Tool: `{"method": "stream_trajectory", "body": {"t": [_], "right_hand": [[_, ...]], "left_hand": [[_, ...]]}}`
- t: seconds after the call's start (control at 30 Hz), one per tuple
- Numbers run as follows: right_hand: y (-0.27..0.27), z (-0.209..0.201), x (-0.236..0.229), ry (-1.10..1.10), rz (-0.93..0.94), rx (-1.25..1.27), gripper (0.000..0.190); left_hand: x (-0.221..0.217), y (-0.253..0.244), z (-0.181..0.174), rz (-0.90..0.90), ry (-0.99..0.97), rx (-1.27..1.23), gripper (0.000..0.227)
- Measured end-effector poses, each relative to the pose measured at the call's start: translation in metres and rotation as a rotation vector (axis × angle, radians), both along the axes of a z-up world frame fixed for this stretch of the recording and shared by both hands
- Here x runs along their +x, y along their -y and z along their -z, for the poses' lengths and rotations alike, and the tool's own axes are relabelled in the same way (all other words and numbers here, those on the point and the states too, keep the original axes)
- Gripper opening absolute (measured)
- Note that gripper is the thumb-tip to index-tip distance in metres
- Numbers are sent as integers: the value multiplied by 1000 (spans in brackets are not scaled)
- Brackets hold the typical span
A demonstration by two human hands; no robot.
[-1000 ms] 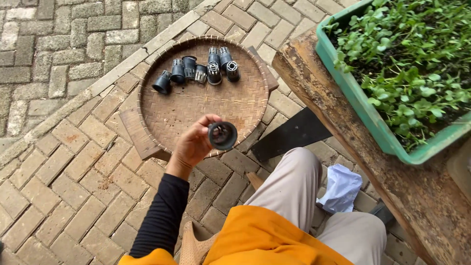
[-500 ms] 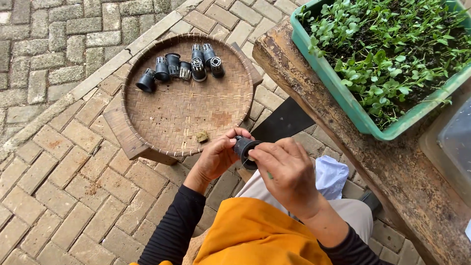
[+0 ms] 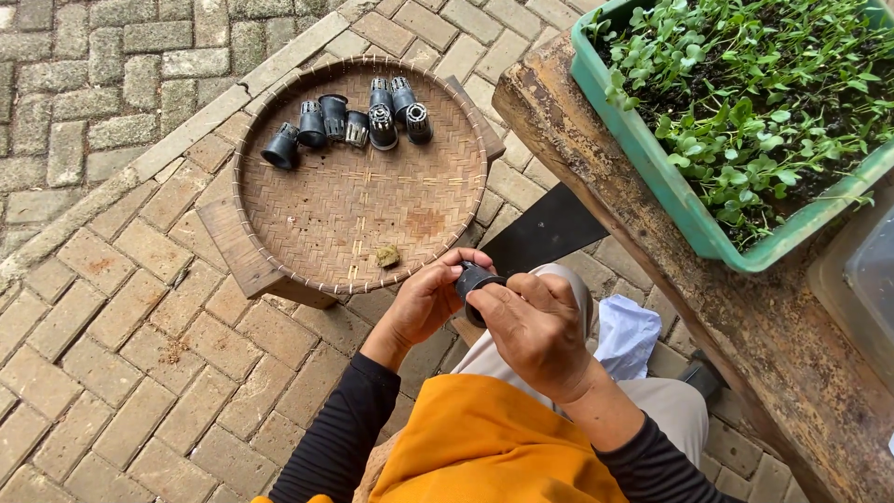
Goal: Removing small seedlings from a nursery tray, rinsing them in water, and placing them into net pots with growing medium.
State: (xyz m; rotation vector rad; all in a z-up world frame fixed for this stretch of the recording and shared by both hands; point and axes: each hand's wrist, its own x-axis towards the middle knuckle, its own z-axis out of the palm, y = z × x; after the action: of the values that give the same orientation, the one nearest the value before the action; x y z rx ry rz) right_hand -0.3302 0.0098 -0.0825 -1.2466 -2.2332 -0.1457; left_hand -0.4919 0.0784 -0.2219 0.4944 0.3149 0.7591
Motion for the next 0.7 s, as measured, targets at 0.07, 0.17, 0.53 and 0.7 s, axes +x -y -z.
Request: {"method": "stream_trajectory", "body": {"t": [0.07,0.17,0.53,0.7], "right_hand": [[0,7,0,31,-26,1,31],[-1,-2,-1,5,2,-97,44],[4,9,6,14,89,-178,59],[17,-6,26,-64,128,-318,71]], "left_hand": [[2,0,-5,20,39,-50,36],[2,-1,1,-14,31,-27,36],[12,8,4,2,-2,-48,32],[25,18,3,-14,-1,-53,34]]}}
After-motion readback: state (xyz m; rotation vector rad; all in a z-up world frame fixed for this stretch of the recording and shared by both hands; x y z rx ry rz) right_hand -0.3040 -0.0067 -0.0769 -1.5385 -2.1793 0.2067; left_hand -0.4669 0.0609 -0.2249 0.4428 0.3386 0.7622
